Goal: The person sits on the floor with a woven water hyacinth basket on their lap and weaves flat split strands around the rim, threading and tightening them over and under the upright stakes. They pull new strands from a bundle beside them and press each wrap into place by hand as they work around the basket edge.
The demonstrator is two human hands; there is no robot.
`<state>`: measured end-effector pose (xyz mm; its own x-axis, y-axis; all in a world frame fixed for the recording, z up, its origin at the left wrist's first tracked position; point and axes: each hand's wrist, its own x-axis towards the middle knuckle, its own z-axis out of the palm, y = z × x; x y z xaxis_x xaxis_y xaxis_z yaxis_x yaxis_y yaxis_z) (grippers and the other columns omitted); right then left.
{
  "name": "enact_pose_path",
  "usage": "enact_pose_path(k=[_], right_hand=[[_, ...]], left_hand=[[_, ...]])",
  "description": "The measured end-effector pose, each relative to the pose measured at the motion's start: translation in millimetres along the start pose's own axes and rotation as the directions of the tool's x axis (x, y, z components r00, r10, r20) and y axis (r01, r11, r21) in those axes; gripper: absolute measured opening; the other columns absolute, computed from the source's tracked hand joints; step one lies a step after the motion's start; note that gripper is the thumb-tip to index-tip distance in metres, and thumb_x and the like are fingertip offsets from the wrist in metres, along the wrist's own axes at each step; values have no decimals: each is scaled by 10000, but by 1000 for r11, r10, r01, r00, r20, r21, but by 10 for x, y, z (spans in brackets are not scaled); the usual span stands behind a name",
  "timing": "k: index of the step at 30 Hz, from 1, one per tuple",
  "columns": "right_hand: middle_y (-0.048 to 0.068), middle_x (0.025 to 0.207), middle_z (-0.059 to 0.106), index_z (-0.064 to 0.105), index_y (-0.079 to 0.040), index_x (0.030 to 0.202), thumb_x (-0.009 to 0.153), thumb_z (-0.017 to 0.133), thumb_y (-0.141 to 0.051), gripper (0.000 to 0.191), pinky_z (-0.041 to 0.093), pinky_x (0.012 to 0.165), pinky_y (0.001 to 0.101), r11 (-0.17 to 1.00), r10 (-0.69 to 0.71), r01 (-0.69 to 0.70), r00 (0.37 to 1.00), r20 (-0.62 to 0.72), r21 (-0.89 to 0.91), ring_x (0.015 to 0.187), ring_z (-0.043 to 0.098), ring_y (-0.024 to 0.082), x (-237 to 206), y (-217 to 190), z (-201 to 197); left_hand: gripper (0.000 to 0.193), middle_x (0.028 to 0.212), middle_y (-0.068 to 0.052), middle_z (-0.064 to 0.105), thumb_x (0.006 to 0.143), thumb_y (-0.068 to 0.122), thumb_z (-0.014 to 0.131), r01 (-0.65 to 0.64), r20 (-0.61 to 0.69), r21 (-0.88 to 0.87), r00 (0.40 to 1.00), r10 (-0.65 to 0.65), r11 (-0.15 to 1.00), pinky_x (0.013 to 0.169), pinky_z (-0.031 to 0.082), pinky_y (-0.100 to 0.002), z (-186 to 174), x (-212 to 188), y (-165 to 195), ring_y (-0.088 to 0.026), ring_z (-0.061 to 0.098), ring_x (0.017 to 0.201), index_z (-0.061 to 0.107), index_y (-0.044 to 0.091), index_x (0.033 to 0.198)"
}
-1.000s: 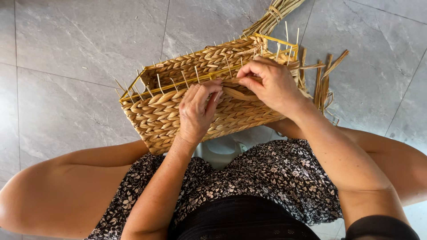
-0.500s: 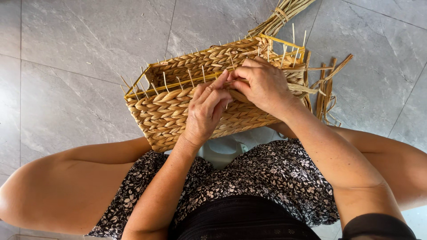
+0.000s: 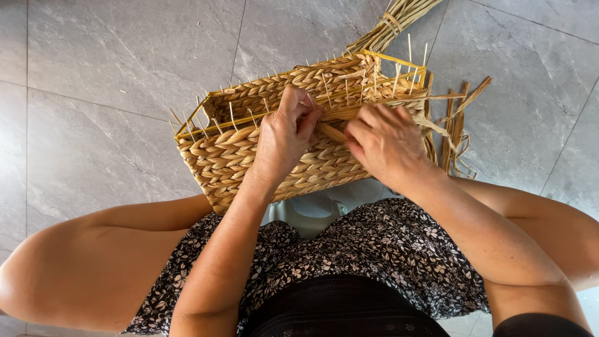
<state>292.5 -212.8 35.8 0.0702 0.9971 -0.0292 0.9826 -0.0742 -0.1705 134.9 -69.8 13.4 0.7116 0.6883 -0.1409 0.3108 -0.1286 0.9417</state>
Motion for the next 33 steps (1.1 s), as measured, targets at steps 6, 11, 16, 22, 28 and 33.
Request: enact_pose_path(k=[6,11,16,22,28,33], right_hand=[[-3,906,667,748,-142,1117,1028,738,-238,131,483,771,339,981,-12,-7,995,98,194,829,605,165,44,194,-242],[-20,939,680,786,-193,1012,943,790,-251,91,433,810,378,999,21,-25,984,-175,-24,899,586,187,116,265,-557],[-12,1053,688,779,-179,997,951,787,-303,133,426,963,386,994,-78,98,943,-325,48,1023,564,197,136,42,-473],[15,909,661,733,-65,1242,1042,731,-137,213,536,694,332,978,120,-106,990,-71,180,759,632,165,344,100,37],[23,932,704,710,-122,1099,997,711,-168,111,607,644,275,876,127,-52,984,-126,479,767,689,132,384,217,241],[34,947,738,691,-76,1122,1010,658,-171,150,578,699,283,651,281,-184,960,-8,737,802,692,107,250,219,197]], left_hand=[[196,916,-80,812,959,100,694,39,266,-71,964,-19,997,659,660,-273,-169,179,-37,-105,788,753,691,84,1154],[112,862,-67,809,918,187,758,-272,40,276,962,272,922,633,622,-346,108,119,-63,-182,768,677,735,142,1018],[165,831,-135,743,1012,177,681,-214,-115,455,948,296,864,551,564,-445,330,24,-170,-311,723,658,573,52,1004],[112,682,-73,703,1065,136,598,-207,-32,376,971,236,903,525,561,-417,267,-55,-281,-267,717,602,518,80,1120],[95,816,-65,746,1084,106,541,-274,53,134,962,270,952,512,604,-323,129,-55,-200,-181,778,662,476,95,1153],[124,803,-73,740,1068,111,543,-11,157,10,988,9,1000,486,599,-328,23,87,-20,-171,780,610,497,76,1178]])
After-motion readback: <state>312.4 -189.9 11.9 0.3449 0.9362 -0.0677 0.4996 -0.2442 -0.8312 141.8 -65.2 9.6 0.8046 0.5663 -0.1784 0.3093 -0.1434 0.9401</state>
